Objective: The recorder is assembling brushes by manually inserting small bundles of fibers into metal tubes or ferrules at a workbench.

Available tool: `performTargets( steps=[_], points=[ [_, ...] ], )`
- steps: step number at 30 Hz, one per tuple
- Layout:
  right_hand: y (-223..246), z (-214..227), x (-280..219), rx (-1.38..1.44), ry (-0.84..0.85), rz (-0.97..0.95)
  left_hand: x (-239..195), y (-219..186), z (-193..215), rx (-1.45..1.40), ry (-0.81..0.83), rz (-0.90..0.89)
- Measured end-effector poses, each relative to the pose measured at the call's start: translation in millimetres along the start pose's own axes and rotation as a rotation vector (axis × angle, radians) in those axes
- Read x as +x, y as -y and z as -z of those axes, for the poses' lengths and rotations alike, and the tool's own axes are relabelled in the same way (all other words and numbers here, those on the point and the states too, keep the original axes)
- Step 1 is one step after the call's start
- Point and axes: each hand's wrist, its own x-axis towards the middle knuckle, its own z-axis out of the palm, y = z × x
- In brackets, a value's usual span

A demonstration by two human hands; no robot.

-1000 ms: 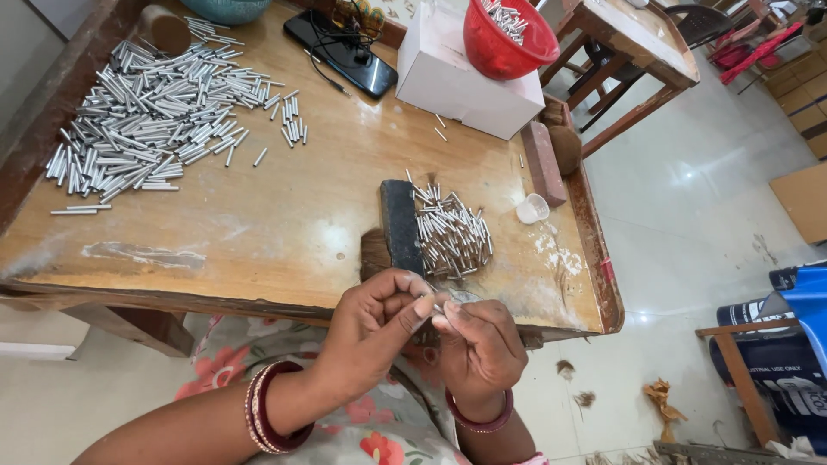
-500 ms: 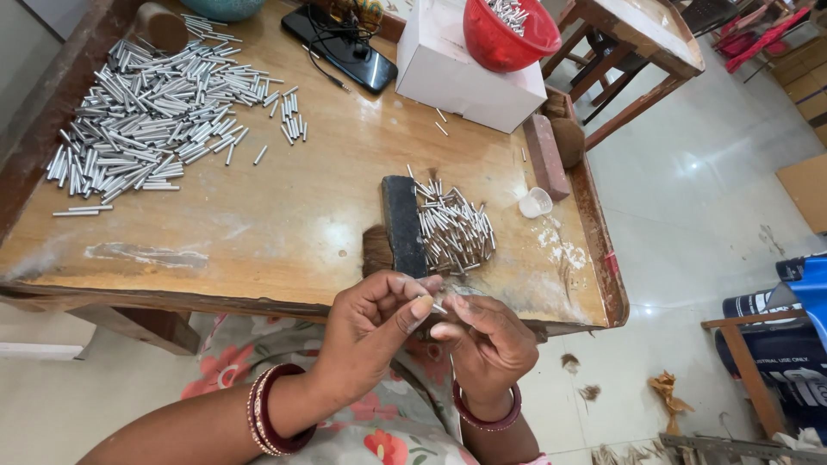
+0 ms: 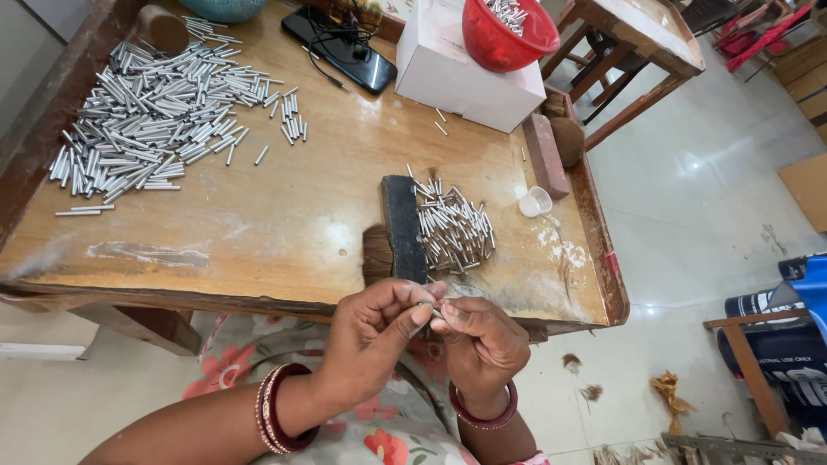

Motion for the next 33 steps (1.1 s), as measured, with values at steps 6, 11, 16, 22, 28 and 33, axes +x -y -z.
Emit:
performTargets(
  steps=[6,11,16,22,28,33],
  points=[
    [-11.1,0.2,-6.6,0.074,-0.001,-0.029,-2.2,6.9,5.2,0.051,-0.019,-0.059],
    [-11.7,-2.7,0.4,0.123,0.029,-0.05,2.0,6.0,10.1,0.13,0.001,-0.152],
    [-41.4,-1.0,14.7,-0.101,0.083,-0.073,23.1,-10.8,28.6,0.733,-0.082,-0.377],
    [-56.6,1.0,30.3,-0.346,0.115,-0.172,61.3,-51.0,68.2,1.338,0.037,-0.274],
    [-38.0,-10.5,21.5,-0.248,0.363,-0.187,58.9,-30.3,60.7,1.367,0.113,-0.054],
    [-38.1,-16.4,18.8,-0.283,0.35,-0.228,36.4,5.1,42.2,0.72,-0.079,-0.153]
  ],
)
